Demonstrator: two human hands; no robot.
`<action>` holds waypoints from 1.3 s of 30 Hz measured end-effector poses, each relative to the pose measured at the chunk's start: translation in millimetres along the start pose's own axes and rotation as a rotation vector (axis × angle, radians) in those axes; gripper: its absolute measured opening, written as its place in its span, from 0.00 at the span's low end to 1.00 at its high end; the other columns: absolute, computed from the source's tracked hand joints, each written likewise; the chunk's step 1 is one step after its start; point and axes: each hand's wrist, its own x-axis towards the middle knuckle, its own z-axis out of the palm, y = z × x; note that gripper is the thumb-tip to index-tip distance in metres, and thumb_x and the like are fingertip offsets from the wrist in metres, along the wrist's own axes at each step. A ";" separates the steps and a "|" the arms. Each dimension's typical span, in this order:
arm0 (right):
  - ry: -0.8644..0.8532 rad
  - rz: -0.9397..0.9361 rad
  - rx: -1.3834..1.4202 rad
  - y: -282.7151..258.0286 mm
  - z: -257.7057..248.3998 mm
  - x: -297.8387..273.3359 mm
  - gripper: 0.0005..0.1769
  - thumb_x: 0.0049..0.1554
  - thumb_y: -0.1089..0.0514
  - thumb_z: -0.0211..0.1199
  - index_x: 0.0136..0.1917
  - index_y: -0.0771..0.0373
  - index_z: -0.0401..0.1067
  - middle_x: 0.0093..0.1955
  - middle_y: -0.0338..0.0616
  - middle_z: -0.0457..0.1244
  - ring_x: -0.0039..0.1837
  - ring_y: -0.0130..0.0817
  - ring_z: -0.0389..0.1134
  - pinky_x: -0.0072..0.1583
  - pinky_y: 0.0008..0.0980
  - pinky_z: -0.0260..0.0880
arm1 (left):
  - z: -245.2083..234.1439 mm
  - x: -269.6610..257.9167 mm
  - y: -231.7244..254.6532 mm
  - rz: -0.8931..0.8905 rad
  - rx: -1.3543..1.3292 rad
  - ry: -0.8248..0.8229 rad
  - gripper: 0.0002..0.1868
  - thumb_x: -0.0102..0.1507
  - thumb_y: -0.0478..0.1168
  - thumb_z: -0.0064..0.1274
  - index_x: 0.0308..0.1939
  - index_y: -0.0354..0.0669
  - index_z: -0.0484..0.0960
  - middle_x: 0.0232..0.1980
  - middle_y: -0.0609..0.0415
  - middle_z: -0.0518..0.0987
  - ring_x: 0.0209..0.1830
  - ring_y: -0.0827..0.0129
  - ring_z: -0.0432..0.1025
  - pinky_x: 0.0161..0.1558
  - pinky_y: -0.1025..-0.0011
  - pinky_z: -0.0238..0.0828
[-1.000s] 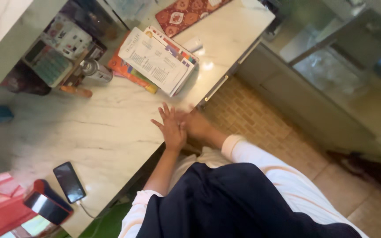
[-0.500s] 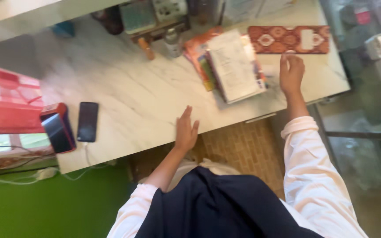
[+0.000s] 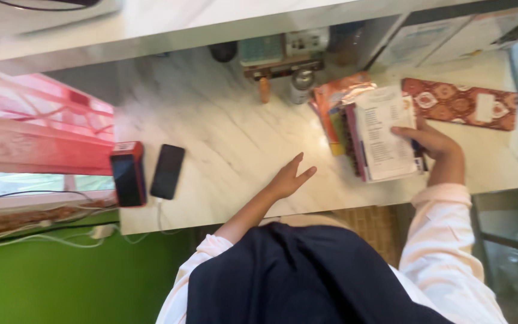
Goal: The person organizes and cleans a desk by clearing and sorting books, notebooks, and mobile phones, wiping the tabletop with a wipe, and stowing items onto shelves underneath.
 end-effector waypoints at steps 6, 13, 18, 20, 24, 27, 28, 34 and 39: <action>-0.090 0.041 0.043 28.9 -20.8 26.8 0.52 0.51 0.48 0.69 0.81 0.54 0.45 0.57 0.43 0.65 0.47 0.28 0.67 0.38 0.31 0.67 | 100.7 70.9 31.5 -0.147 -0.437 -0.117 0.60 0.63 0.69 0.54 0.80 0.32 0.42 0.78 0.31 0.54 0.78 0.49 0.53 0.71 0.60 0.55; 0.003 -0.086 0.262 47.0 -11.2 27.4 0.61 0.47 0.55 0.73 0.78 0.57 0.33 0.64 0.54 0.62 0.61 0.41 0.69 0.57 0.38 0.75 | 114.9 96.8 83.7 -0.229 -0.588 0.119 0.49 0.55 0.58 0.66 0.68 0.29 0.65 0.62 0.40 0.77 0.59 0.58 0.75 0.57 0.62 0.73; 0.145 -0.218 0.125 68.8 19.4 -6.1 0.55 0.45 0.55 0.79 0.70 0.63 0.39 0.64 0.57 0.58 0.63 0.42 0.67 0.61 0.39 0.73 | 121.2 83.8 53.7 -0.234 -0.864 -0.064 0.40 0.56 0.49 0.68 0.66 0.32 0.73 0.61 0.47 0.80 0.59 0.63 0.76 0.60 0.67 0.73; 0.165 -0.295 0.064 67.8 33.7 -22.2 0.55 0.44 0.54 0.80 0.67 0.63 0.39 0.65 0.57 0.56 0.65 0.41 0.65 0.62 0.37 0.72 | 127.8 78.6 20.1 -0.183 -1.121 -0.225 0.35 0.58 0.41 0.66 0.66 0.31 0.73 0.62 0.45 0.79 0.59 0.59 0.76 0.61 0.62 0.73; 0.225 -0.435 -0.139 55.5 62.4 -51.0 0.61 0.38 0.51 0.84 0.68 0.64 0.40 0.66 0.58 0.50 0.70 0.43 0.56 0.70 0.39 0.61 | 137.4 65.9 -35.8 -0.371 -1.502 -0.217 0.31 0.60 0.37 0.62 0.65 0.33 0.73 0.61 0.43 0.79 0.59 0.55 0.75 0.61 0.56 0.73; 0.229 -0.547 -0.273 50.3 86.1 -69.4 0.67 0.35 0.50 0.86 0.70 0.65 0.40 0.71 0.59 0.46 0.75 0.45 0.49 0.76 0.40 0.51 | 130.5 37.2 -50.4 -0.245 -1.615 -0.255 0.31 0.57 0.34 0.62 0.64 0.31 0.73 0.61 0.41 0.79 0.59 0.52 0.75 0.62 0.52 0.73; 0.184 -0.618 -0.257 46.8 91.6 -72.0 0.69 0.35 0.49 0.86 0.72 0.66 0.39 0.74 0.58 0.44 0.78 0.46 0.46 0.78 0.40 0.47 | 125.2 26.0 -47.4 -0.175 -1.531 -0.208 0.33 0.57 0.33 0.63 0.65 0.31 0.72 0.61 0.43 0.79 0.61 0.54 0.75 0.64 0.54 0.72; -0.165 -0.773 -0.064 5.3 151.4 -60.3 0.86 0.37 0.51 0.83 0.82 0.62 0.16 0.82 0.62 0.37 0.84 0.50 0.40 0.80 0.41 0.40 | 18.6 -55.4 7.4 -0.135 -0.993 0.086 0.43 0.50 0.34 0.69 0.69 0.29 0.70 0.59 0.42 0.79 0.56 0.52 0.76 0.56 0.51 0.72; -0.332 -0.837 -0.389 -18.8 218.8 -1.3 0.75 0.38 0.52 0.85 0.81 0.50 0.33 0.80 0.48 0.51 0.79 0.44 0.55 0.78 0.40 0.56 | -86.4 -90.0 14.3 0.309 -0.288 0.468 0.77 0.45 0.42 0.78 0.82 0.40 0.32 0.81 0.39 0.50 0.82 0.49 0.47 0.78 0.56 0.50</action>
